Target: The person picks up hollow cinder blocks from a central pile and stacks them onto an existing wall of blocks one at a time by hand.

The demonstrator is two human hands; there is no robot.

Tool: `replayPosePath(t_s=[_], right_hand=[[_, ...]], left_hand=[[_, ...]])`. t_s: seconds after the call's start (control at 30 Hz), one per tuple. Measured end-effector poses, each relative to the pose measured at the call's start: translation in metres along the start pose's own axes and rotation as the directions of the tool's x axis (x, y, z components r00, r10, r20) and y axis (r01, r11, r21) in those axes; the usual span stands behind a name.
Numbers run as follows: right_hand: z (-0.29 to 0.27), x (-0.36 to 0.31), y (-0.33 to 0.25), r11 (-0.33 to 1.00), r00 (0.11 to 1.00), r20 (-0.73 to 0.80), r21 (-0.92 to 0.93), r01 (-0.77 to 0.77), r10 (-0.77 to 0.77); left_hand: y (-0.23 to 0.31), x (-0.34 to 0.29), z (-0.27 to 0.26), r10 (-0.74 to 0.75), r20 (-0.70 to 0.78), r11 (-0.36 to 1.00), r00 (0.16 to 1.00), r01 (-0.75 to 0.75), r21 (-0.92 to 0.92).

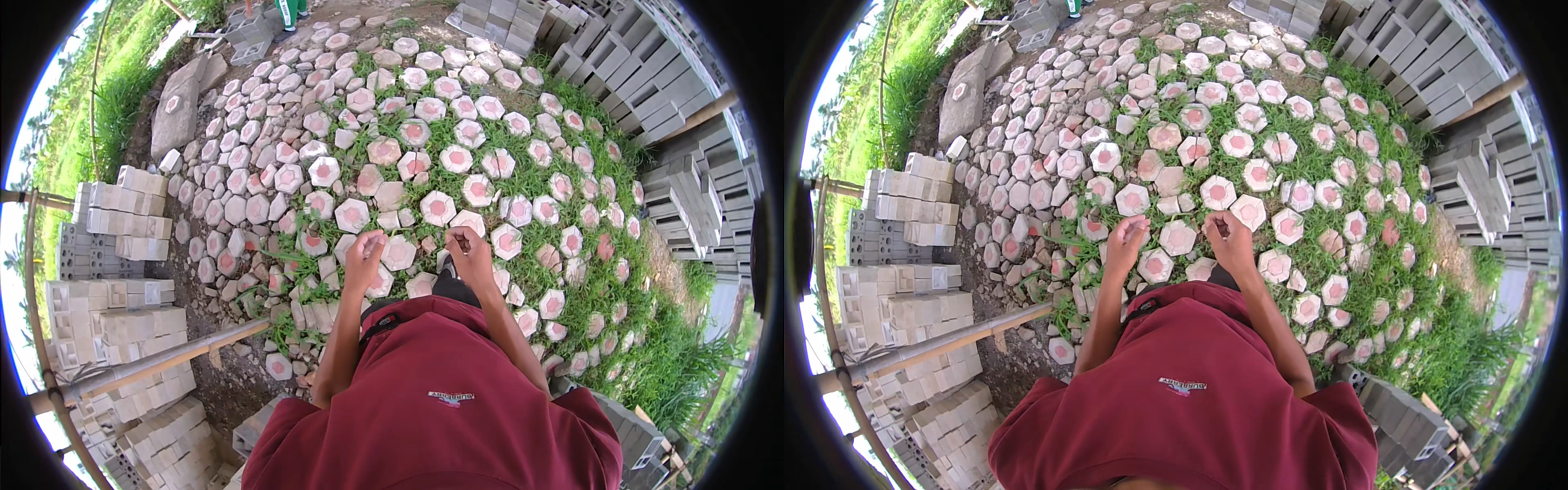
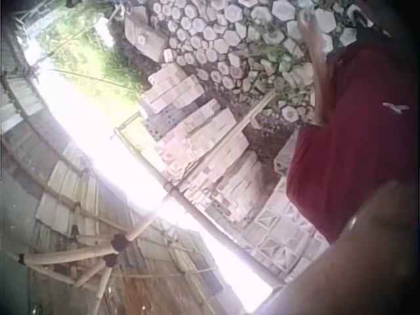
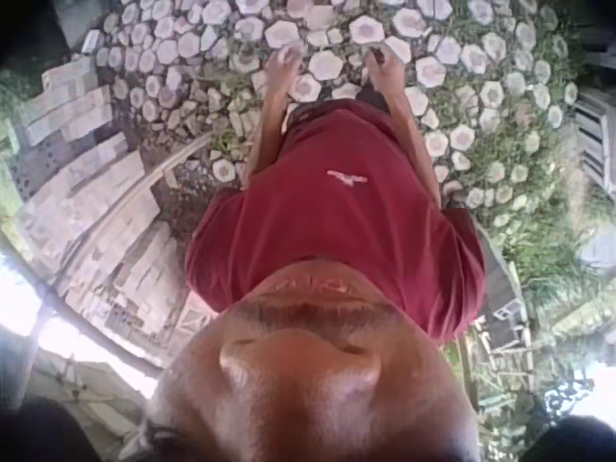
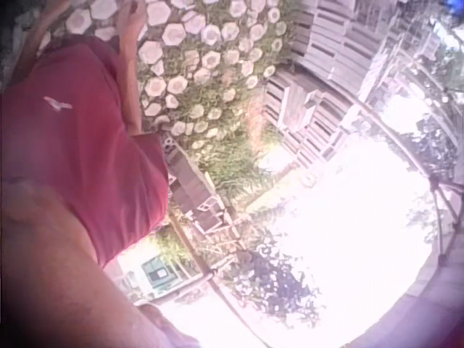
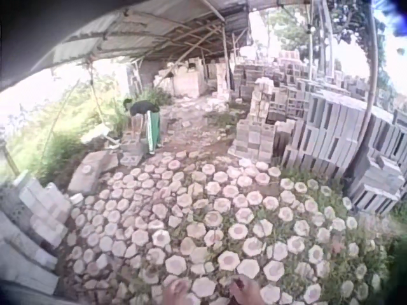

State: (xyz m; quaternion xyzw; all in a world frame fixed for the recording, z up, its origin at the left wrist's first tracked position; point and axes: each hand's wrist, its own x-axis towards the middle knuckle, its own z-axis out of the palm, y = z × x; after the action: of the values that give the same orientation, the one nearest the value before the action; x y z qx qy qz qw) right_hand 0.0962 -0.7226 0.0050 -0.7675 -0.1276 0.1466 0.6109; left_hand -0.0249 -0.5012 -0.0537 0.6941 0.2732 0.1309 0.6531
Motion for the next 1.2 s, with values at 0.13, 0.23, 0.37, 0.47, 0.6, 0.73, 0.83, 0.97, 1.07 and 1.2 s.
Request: replayPosePath(t_s=[0.13, 0.23, 0.37, 0.47, 0.6, 0.73, 0.83, 0.97, 1.07, 1.2], right_hand=[[-0.042, 0.07, -0.004, 0.967, 0.961, 0.217, -0.152, 0.207, -0.171], [-0.064, 0.123, 0.008, 0.969, 0.953, 0.288, -0.193, 0.152, -0.092], [-0.058, 0.183, 0.017, 0.96, 0.924, 0.37, -0.209, 0.185, -0.097], [-0.035, 0.218, 0.014, 0.953, 0.865, 0.498, -0.231, 0.198, -0.059], [0.014, 0.247, 0.009, 0.991, 0.834, 0.55, -0.093, 0.101, -0.033], [0.061, 0.291, 0.007, 0.996, 0.765, 0.642, -0.018, 0.085, -0.053], [0.097, 0.342, -0.005, 0.988, 0.743, 0.661, -0.015, 0.156, -0.107], [0.154, 0.421, -0.03, 0.984, 0.748, 0.661, -0.084, 0.157, -0.063], [0.202, 0.476, -0.05, 0.96, 0.767, 0.639, -0.173, 0.219, -0.06], [0.255, 0.525, -0.083, 0.98, 0.765, 0.63, -0.03, 0.196, -0.134]], left_hand=[[0.021, 0.037, 0.048, -0.007, -0.104, 1.0, 0.995, 0.006, -0.007], [0.053, 0.054, 0.057, 0.032, -0.248, 0.997, 0.968, -0.047, -0.056], [0.049, 0.046, 0.031, -0.029, -0.452, 0.981, 0.891, -0.061, -0.182], [0.045, 0.031, 0.019, -0.263, -0.554, 0.939, 0.79, 0.077, -0.336], [0.044, 0.036, 0.02, -0.403, -0.578, 0.877, 0.71, 0.117, -0.467], [0.038, 0.094, 0.016, -0.425, -0.566, 0.866, 0.706, 0.135, -0.482], [0.043, 0.169, -0.001, -0.33, -0.547, 0.905, 0.77, 0.094, -0.415], [0.061, 0.285, -0.047, -0.249, -0.495, 0.91, 0.832, 0.025, -0.415], [0.086, 0.365, -0.089, -0.179, -0.467, 0.941, 0.866, 0.012, -0.337], [0.123, 0.449, -0.142, -0.134, -0.419, 0.945, 0.898, -0.012, -0.328]])
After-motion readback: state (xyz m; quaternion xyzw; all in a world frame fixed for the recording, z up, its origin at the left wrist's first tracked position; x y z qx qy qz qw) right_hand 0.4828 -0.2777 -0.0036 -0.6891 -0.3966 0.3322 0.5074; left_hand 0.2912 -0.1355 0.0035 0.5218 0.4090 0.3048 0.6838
